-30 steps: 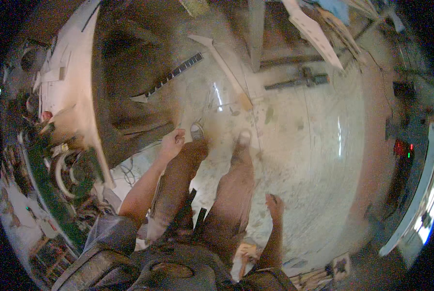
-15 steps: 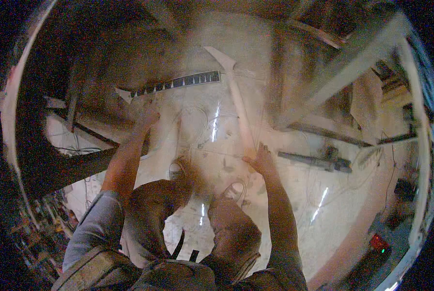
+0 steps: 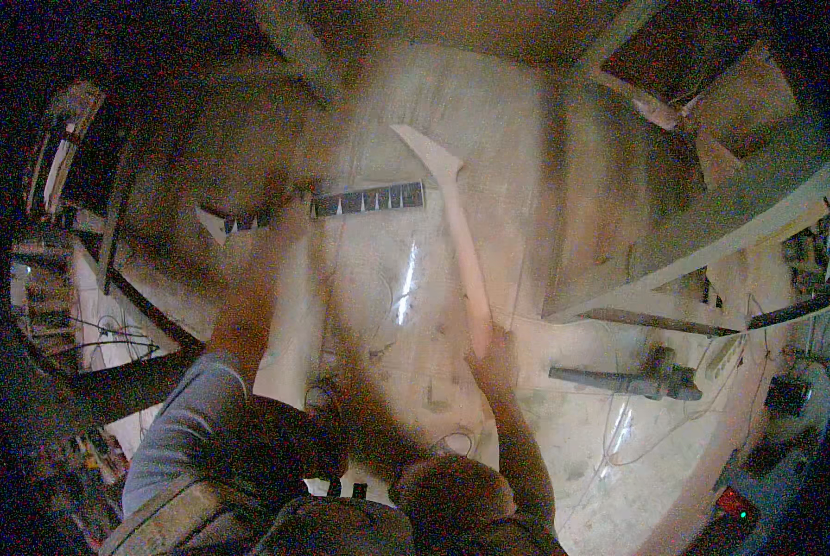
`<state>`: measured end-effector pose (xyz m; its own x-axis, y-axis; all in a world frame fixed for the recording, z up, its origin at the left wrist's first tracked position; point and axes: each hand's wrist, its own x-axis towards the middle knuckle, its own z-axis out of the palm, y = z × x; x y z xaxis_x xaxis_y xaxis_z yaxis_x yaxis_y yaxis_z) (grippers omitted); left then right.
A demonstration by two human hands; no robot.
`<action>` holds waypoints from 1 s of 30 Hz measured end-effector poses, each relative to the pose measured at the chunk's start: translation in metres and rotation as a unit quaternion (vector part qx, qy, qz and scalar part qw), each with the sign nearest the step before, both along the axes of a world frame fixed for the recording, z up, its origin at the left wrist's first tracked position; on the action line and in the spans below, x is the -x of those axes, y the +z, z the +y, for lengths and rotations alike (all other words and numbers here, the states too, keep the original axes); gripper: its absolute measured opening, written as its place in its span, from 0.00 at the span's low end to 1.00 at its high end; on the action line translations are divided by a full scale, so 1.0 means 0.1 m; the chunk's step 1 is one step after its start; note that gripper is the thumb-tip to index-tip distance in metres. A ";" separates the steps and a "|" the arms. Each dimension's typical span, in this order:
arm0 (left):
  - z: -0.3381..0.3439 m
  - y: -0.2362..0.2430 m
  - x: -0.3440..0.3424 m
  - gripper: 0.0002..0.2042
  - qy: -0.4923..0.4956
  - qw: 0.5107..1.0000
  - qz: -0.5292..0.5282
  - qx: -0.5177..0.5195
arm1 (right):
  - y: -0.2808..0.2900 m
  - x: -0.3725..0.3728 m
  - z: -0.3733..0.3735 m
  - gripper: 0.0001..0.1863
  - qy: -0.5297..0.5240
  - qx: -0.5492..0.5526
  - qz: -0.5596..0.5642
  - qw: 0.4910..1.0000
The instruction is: The person sands the sides and back of a guitar neck using a belt sander, then measures the headstock with a caliper.
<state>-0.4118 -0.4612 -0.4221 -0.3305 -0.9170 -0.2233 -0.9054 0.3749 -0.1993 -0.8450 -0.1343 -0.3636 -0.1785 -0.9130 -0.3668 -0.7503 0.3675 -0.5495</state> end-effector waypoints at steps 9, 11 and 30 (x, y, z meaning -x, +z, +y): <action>1.00 2.18 1.01 0.14 0.051 0.976 0.206 -0.045 | 1.68 0.16 0.92 0.34 -0.084 0.103 0.003 0.991; 1.30 2.45 1.10 0.13 -0.119 0.983 0.121 0.067 | 2.44 0.10 1.09 0.33 -0.136 0.054 -0.029 0.989; 4.18 6.50 1.65 0.12 -0.316 0.891 0.284 -0.162 | 7.26 -0.38 2.49 0.31 -0.122 0.114 0.044 0.985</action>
<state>-0.5764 -0.0430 0.2282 -0.9016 -0.4258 -0.0755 -0.4141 0.7996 0.4350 -0.8066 0.1143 0.3622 -0.4257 -0.8953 -0.1310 -0.7031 0.4184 -0.5750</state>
